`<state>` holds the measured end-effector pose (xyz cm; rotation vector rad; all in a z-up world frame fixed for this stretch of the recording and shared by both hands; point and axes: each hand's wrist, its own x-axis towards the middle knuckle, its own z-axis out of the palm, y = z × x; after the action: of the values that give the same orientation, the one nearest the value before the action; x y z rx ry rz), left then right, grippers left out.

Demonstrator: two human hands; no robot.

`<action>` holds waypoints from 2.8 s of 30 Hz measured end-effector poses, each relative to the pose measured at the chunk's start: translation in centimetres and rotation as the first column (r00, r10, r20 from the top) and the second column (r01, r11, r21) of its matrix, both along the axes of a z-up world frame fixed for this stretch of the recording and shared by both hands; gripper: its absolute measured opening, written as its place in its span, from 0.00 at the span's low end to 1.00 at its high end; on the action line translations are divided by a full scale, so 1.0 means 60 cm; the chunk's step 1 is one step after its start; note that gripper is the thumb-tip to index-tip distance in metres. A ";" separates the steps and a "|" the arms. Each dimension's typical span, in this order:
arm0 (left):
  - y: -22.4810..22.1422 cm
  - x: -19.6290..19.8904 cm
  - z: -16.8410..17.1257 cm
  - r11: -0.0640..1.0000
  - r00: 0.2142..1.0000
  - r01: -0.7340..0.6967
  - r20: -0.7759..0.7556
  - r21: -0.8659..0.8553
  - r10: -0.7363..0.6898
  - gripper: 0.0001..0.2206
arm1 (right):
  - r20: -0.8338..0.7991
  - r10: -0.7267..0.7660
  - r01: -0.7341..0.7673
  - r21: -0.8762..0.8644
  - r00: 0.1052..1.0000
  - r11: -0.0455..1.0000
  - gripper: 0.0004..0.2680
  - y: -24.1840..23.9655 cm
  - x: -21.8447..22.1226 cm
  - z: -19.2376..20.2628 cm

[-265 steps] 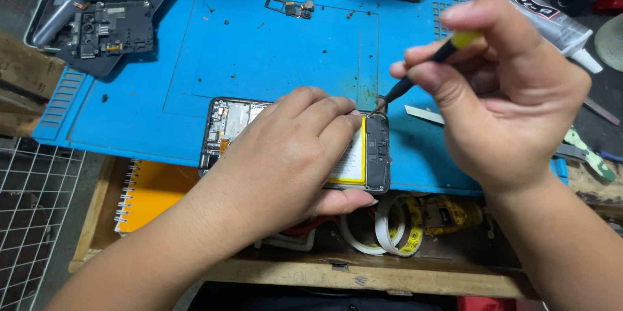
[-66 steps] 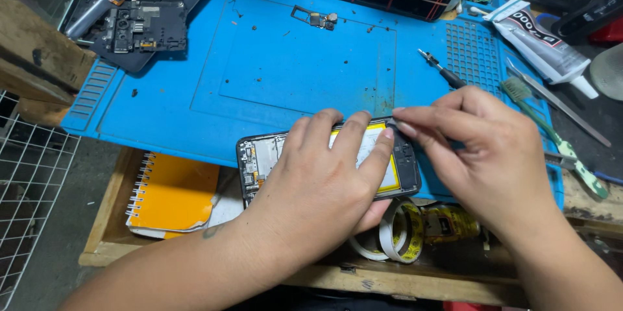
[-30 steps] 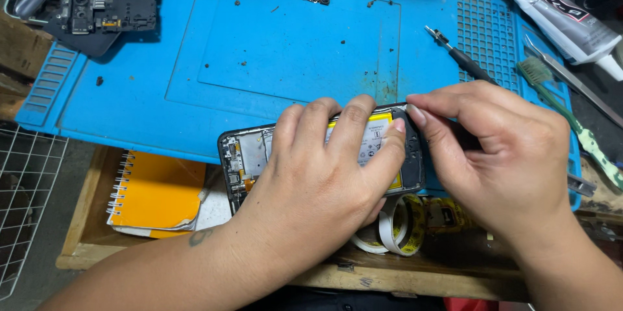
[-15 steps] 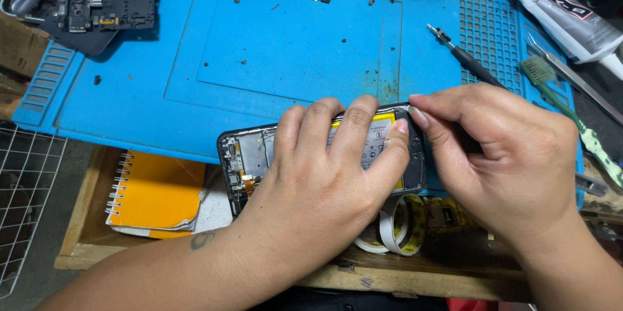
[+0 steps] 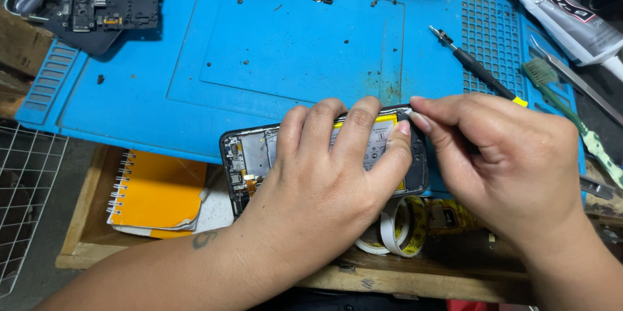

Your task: The person uses a metal spudger to pry and lift a small component near the bottom edge of a disassembled smartphone. They then use a green brush to clean the internal area and a screwdriver to remove screws from the battery connector bracket. Finally, they use tweezers to lift and remove the bracket from the phone chassis.

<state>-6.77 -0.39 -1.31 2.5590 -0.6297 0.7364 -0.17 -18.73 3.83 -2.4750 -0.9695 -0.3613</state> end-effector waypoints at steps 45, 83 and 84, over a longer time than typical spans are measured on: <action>0.025 0.015 0.009 0.986 0.985 0.164 -0.052 0.031 -0.162 0.22 | -0.167 0.011 0.022 0.193 0.986 0.981 0.05 -0.043 0.017 0.000; 0.080 0.046 0.025 0.873 0.839 0.466 -0.241 -0.146 -0.488 0.37 | -0.259 0.182 -0.178 0.041 0.949 0.983 0.04 -0.047 0.040 -0.021; 0.079 0.046 0.024 0.873 0.838 0.467 -0.244 -0.145 -0.489 0.37 | -0.265 0.187 -0.181 0.046 0.946 0.982 0.04 -0.046 0.040 -0.021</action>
<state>-3.98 4.37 0.16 2.2262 -1.0642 0.2228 2.23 -21.48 2.56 -2.3132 -1.0612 0.0263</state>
